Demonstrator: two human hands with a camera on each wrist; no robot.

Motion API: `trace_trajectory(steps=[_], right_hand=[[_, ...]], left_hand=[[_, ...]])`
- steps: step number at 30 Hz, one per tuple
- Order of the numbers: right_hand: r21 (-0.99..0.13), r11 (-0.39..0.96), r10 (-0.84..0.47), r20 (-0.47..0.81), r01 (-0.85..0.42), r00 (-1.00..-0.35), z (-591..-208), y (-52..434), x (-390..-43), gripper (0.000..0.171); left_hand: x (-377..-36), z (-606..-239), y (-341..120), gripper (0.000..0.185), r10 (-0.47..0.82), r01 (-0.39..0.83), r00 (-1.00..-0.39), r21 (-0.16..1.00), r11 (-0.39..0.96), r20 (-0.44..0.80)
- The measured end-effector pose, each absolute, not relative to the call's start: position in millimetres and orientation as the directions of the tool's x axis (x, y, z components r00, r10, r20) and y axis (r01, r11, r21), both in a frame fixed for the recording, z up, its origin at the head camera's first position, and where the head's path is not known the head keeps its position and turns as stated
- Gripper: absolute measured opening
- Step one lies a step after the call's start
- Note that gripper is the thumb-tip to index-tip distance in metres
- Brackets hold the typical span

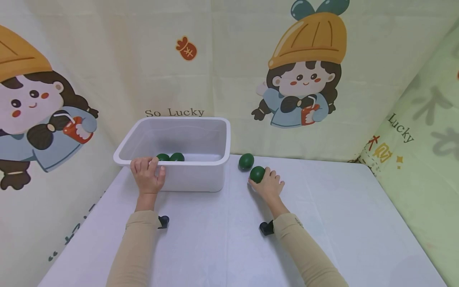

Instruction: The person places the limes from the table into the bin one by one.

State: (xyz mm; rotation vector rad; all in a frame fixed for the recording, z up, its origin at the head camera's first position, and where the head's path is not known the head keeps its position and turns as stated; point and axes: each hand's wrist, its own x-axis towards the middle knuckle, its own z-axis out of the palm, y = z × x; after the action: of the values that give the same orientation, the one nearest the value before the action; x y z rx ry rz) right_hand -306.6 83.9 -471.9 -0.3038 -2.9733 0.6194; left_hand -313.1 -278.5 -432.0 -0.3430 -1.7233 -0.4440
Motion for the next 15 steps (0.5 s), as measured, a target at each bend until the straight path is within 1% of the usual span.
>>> trace_trajectory(steps=[15], right_hand=[[-0.401,0.897,0.213,0.027,0.184,-0.977,-472.6,83.5,-306.0,0.083]], left_hand=[[-313.5,-431.7,-279.0,0.041,-0.014,0.453,-0.191,0.1,0.886,0.982]])
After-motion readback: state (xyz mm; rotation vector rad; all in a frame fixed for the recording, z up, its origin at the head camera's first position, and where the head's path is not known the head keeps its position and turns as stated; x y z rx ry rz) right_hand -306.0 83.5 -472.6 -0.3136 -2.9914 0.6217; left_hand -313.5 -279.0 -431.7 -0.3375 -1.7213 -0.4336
